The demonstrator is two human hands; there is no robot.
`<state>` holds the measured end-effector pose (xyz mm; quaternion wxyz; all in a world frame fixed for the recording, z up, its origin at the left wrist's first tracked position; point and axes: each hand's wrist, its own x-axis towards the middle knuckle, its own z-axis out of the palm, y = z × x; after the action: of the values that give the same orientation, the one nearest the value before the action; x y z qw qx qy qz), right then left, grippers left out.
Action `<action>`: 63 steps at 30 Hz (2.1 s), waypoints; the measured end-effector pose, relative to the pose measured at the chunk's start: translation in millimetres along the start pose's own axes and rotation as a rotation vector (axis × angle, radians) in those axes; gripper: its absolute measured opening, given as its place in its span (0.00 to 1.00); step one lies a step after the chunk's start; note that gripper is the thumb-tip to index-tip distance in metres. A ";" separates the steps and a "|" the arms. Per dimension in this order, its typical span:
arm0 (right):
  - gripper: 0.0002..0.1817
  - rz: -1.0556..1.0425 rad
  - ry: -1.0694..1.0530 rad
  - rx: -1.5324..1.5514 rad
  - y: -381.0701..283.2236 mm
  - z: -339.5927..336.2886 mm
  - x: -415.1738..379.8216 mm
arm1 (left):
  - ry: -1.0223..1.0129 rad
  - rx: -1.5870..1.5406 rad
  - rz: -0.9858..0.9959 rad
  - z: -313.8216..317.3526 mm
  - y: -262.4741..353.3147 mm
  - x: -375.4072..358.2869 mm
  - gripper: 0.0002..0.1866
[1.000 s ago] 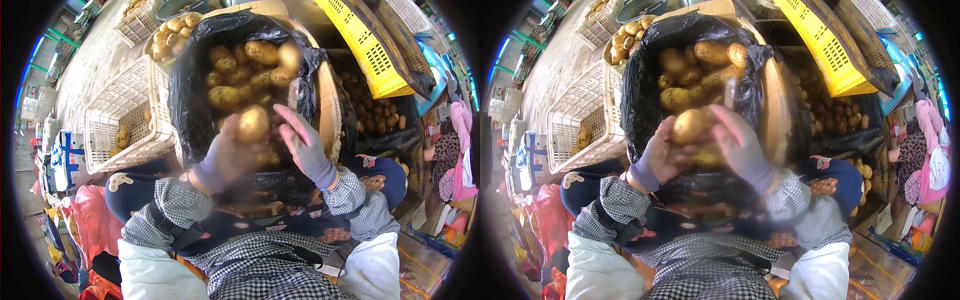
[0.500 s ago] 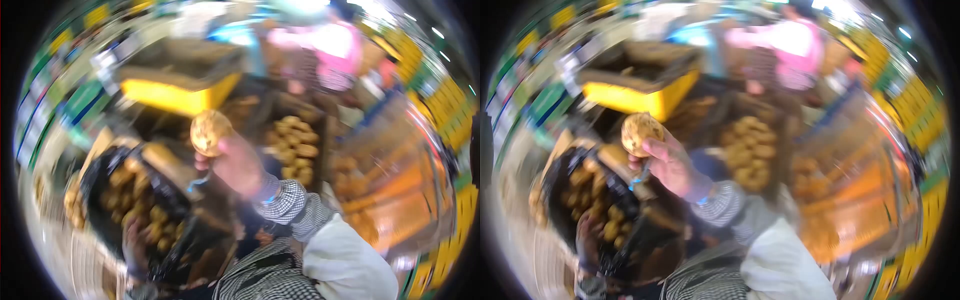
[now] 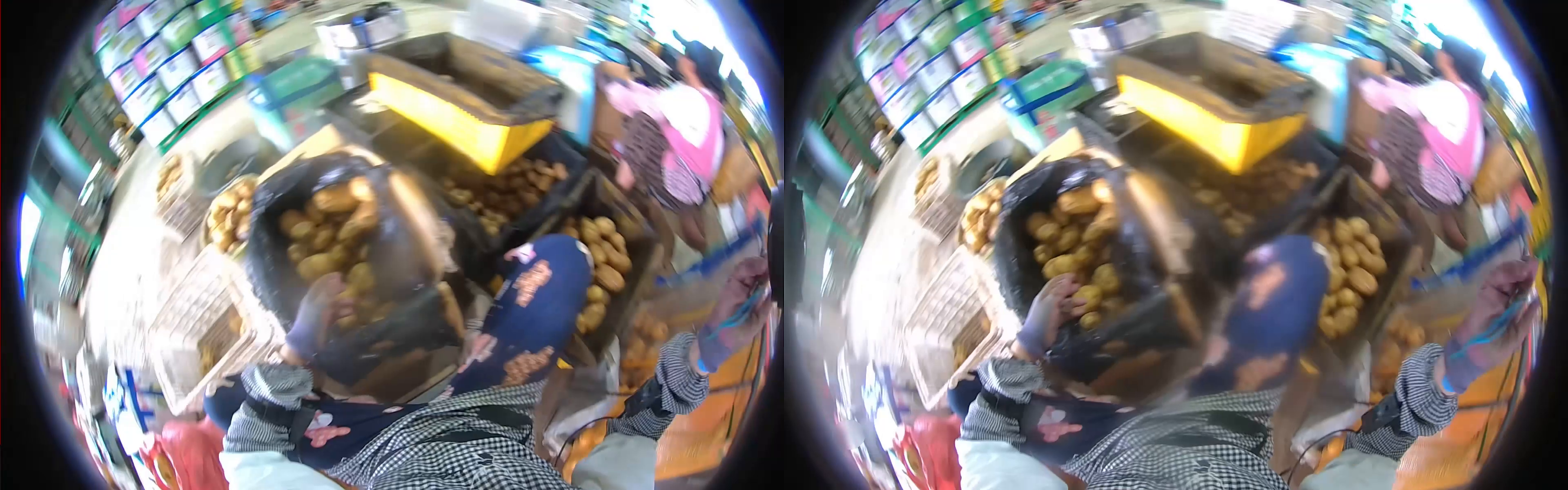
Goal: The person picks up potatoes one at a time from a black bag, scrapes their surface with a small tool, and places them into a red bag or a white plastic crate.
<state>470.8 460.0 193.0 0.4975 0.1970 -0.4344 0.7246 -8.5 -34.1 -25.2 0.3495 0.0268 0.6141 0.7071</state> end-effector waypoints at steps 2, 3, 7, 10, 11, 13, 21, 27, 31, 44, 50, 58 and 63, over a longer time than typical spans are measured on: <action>0.28 -0.133 0.219 -0.199 85.2 0.8 21.2 | 0.030 0.143 -0.056 10.9 11.3 -11.0 0.23; 0.29 -0.236 0.431 -0.360 160.5 39.5 29.8 | -0.007 0.186 -0.049 2.6 2.7 -6.8 0.23; 0.21 0.212 0.169 -0.128 318.7 75.8 53.7 | -0.036 0.450 -0.053 -4.8 5.1 0.5 0.25; 0.20 0.359 0.259 -0.281 409.5 120.6 45.8 | -0.112 0.105 -0.202 -6.7 33.3 34.6 0.27; 0.20 0.429 0.204 -0.267 429.4 120.9 37.8 | -0.077 0.106 -0.169 3.0 42.5 50.5 0.28; 0.20 0.518 0.206 -0.257 456.7 111.1 24.5 | -0.008 0.114 -0.107 29.6 55.9 85.6 0.30; 0.18 0.763 0.413 -0.317 465.6 107.6 32.2 | 0.438 1.441 0.459 118.4 49.6 247.2 0.25; 0.18 0.727 0.338 -0.308 459.2 103.9 35.5 | 0.796 1.216 0.376 119.8 20.7 296.8 0.34; 0.18 0.725 0.356 -0.288 456.2 104.9 32.8 | 0.523 0.610 0.485 49.7 -21.5 331.5 0.35; 0.33 0.910 -0.479 -0.368 474.4 146.3 -61.7 | -0.023 0.055 0.316 43.2 54.0 19.7 0.43; 0.29 0.820 -0.674 -0.385 484.9 173.2 -116.7 | 0.182 0.393 0.486 30.8 10.2 -2.4 0.45; 0.27 0.613 -0.794 -0.440 486.3 184.8 -148.7 | 0.143 0.270 0.384 33.0 3.6 -2.5 0.43; 0.27 0.800 -0.634 -0.445 492.0 172.2 -132.6 | 0.190 0.274 0.379 41.4 8.0 -1.5 0.44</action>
<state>63.3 182.2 -21.6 0.0583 0.1153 -0.7462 0.6531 8.3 0.2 -7.4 0.1446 0.1222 0.7182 0.6696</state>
